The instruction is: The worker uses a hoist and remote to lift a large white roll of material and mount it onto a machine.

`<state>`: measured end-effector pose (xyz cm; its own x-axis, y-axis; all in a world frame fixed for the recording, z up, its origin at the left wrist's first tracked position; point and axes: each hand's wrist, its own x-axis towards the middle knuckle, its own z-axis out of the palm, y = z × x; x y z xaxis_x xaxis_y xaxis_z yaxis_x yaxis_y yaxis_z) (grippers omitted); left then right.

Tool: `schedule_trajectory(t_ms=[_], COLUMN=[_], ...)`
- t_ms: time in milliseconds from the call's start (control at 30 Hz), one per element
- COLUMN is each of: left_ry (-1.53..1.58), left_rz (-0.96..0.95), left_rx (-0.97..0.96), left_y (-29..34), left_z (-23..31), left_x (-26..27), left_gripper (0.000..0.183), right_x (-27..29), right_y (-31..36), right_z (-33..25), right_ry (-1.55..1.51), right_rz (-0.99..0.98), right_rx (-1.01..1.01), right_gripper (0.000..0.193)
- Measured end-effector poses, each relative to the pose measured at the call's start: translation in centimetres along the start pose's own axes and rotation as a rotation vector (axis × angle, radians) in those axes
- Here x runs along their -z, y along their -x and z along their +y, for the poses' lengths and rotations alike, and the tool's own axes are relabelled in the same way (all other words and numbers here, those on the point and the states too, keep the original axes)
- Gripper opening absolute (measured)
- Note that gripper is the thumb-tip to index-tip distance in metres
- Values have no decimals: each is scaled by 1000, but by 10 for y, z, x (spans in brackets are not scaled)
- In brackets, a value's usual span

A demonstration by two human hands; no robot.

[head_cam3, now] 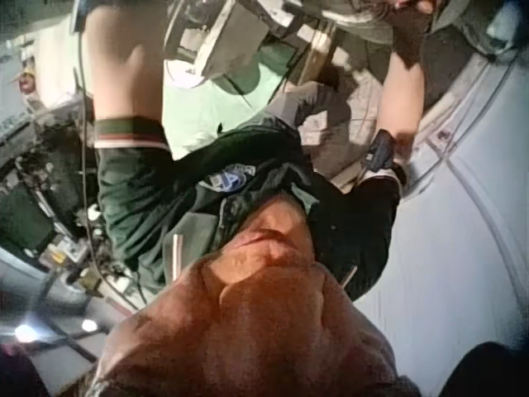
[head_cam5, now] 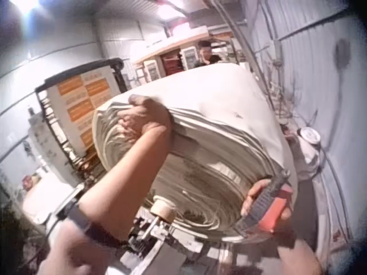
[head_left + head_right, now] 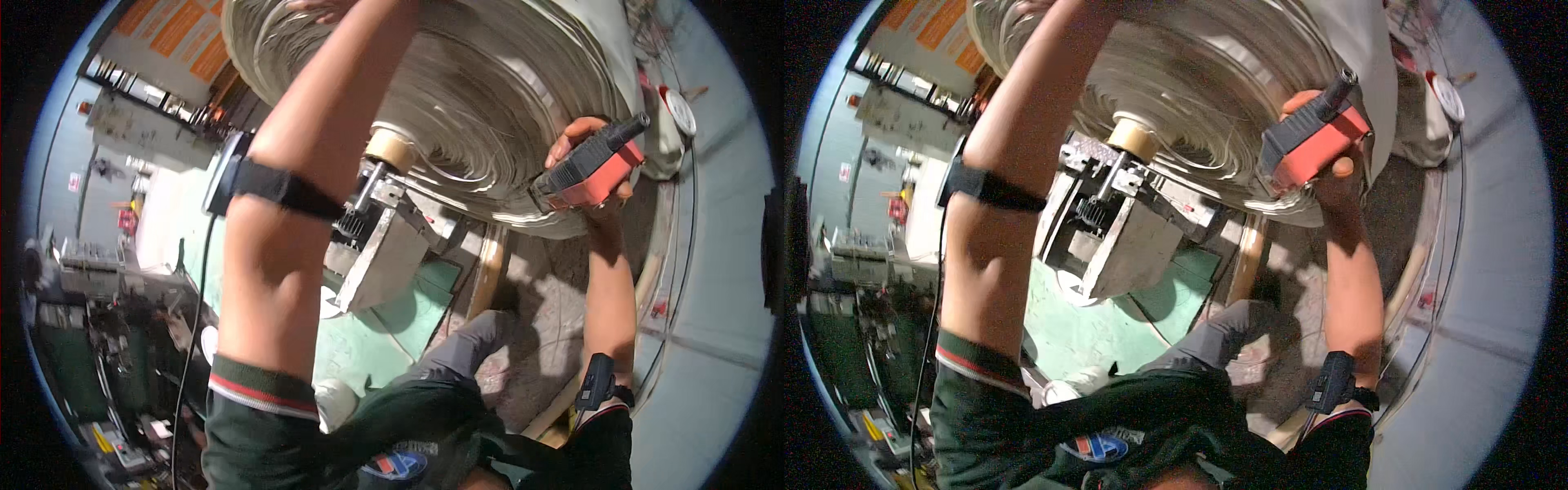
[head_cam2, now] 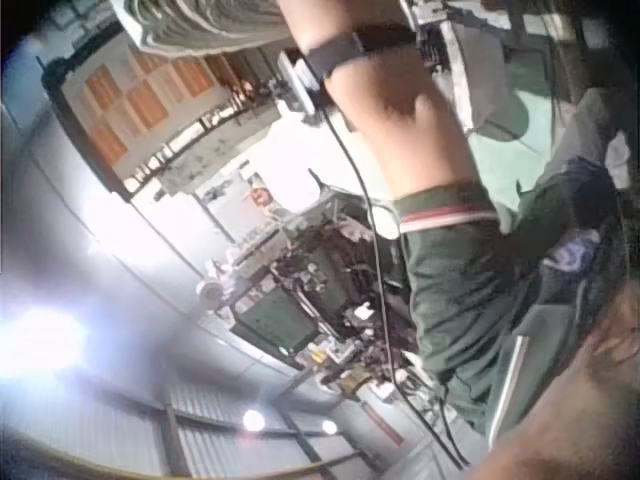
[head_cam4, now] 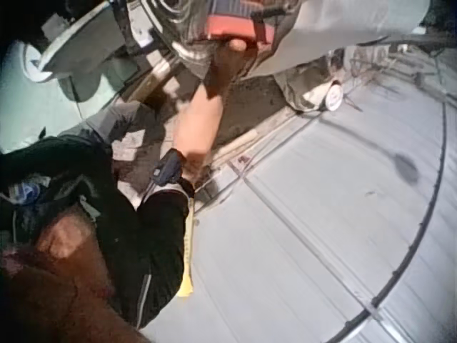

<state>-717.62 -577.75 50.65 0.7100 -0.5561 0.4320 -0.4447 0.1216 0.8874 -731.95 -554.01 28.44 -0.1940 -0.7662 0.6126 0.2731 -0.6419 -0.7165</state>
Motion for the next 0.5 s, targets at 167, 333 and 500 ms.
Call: schedule_trajectory(t_ms=[167, 333, 500], left_ry=[15, 138, 253], left_rz=[5, -462, 80], left_rx=[23, -26, -164], left_y=[-21, 72, 66], left_z=[-6, 36, 20], left_x=[-20, 56, 30], left_gripper=[74, 92, 78], right_x=[-39, -44, 2], right_y=[-34, -24, 48], right_z=[-45, -103, -101], right_ry=[476, 658, -94], right_rz=[57, 12, 292], right_rx=[-109, -213, -99], right_gripper=[78, 71, 89])
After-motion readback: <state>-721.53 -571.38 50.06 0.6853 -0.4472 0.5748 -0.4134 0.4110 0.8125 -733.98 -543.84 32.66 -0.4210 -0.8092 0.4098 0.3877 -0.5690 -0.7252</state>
